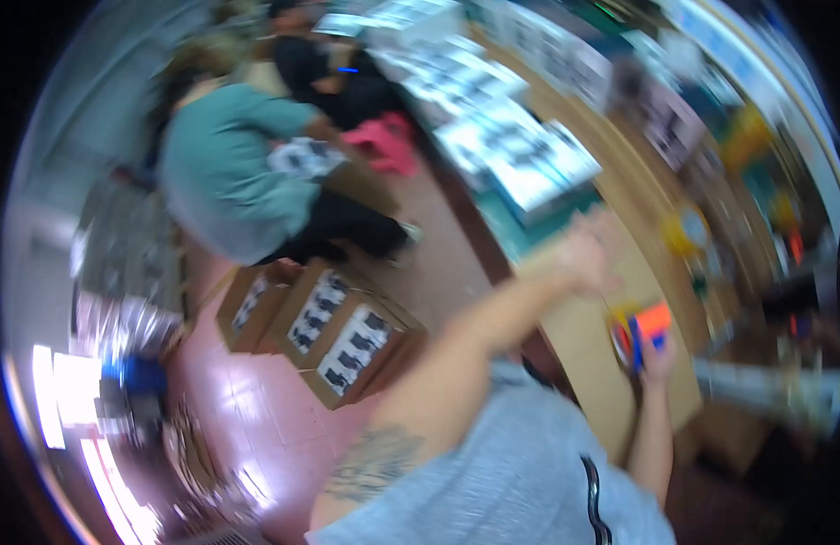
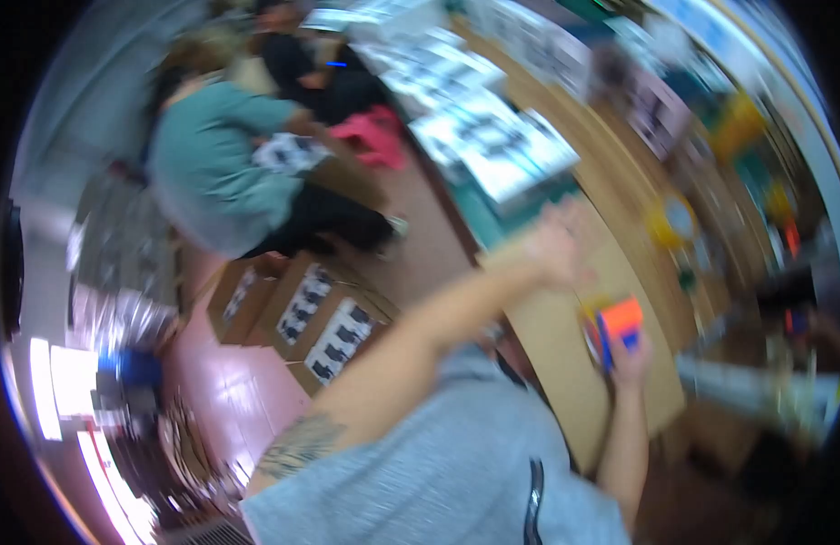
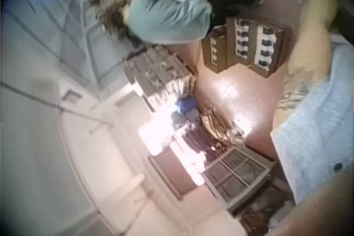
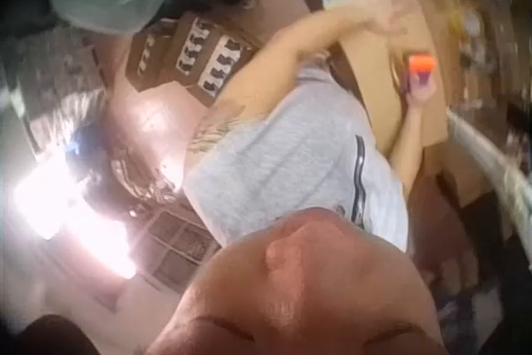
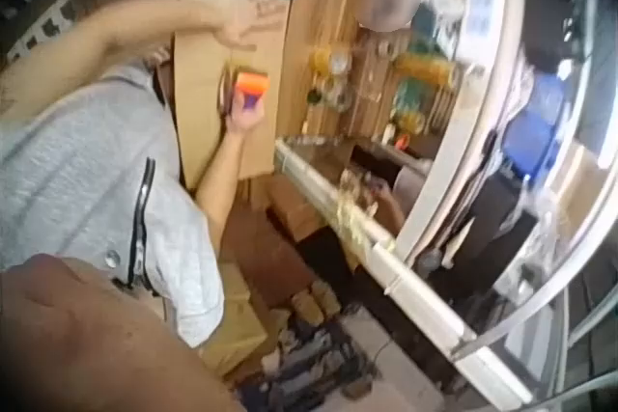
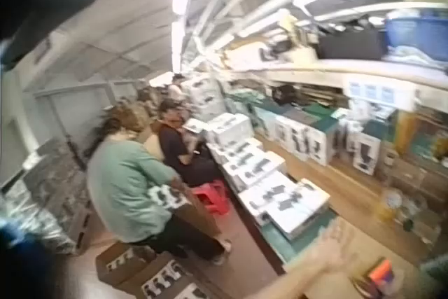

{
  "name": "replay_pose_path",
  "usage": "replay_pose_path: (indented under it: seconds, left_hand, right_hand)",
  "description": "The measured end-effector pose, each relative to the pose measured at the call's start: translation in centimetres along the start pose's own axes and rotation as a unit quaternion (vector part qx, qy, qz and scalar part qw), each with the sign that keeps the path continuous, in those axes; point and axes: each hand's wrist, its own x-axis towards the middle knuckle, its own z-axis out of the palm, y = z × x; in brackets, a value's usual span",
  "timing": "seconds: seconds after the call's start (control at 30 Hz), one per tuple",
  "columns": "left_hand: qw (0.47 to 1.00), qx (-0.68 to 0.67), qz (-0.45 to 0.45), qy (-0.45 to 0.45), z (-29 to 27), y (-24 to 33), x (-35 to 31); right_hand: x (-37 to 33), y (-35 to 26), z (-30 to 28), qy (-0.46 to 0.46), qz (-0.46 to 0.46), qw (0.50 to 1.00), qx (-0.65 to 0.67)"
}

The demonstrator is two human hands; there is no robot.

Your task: The person packs electronic device boxes into larger shipping cartons, then seals the cartons with adhesive tape using a tape dispenser.

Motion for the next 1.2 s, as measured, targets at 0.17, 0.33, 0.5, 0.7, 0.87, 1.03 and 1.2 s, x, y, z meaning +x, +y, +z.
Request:
replay_pose_path:
  seconds: [0.17, 0.33, 0.5, 0.7, 0.87, 1.03, 1.2]
  left_hand:
    - [0.918, -0.187, -0.006, 0.349, 1.4, -3.8, -1.0]
    - [0.718, -0.686, -0.118, 0.027, -0.9, 0.3, -3.3]
    - [0.779, -0.623, 0.055, 0.037, -1.9, 2.8, -6.0]
    - [0.897, -0.413, 0.013, 0.159, -3.9, 4.7, -7.9]
    - [0.771, -0.603, -0.065, 0.193, -1.0, 2.9, -7.3]
    - [0.664, -0.726, -0.166, 0.068, -0.6, -0.1, -5.8]
    - [0.624, -0.753, -0.208, 0.007, -0.5, -2.1, -4.8]
  right_hand:
    - [0.7, -4.0, 3.5, -0.076, -0.105, 0.988, -0.082]
    - [-0.3, -3.4, 1.0, -0.062, -0.090, 0.980, -0.167]
    - [-0.6, -3.5, 1.8, -0.078, -0.090, 0.977, -0.180]
    - [0.7, -6.2, 3.2, -0.096, -0.043, 0.956, -0.275]
    - [2.1, -8.5, 5.5, -0.095, 0.008, 0.939, -0.332]
    - [3.7, -9.2, 6.7, -0.104, 0.080, 0.899, -0.418]
    - [4.4, -10.2, 8.3, -0.099, 0.095, 0.873, -0.468]
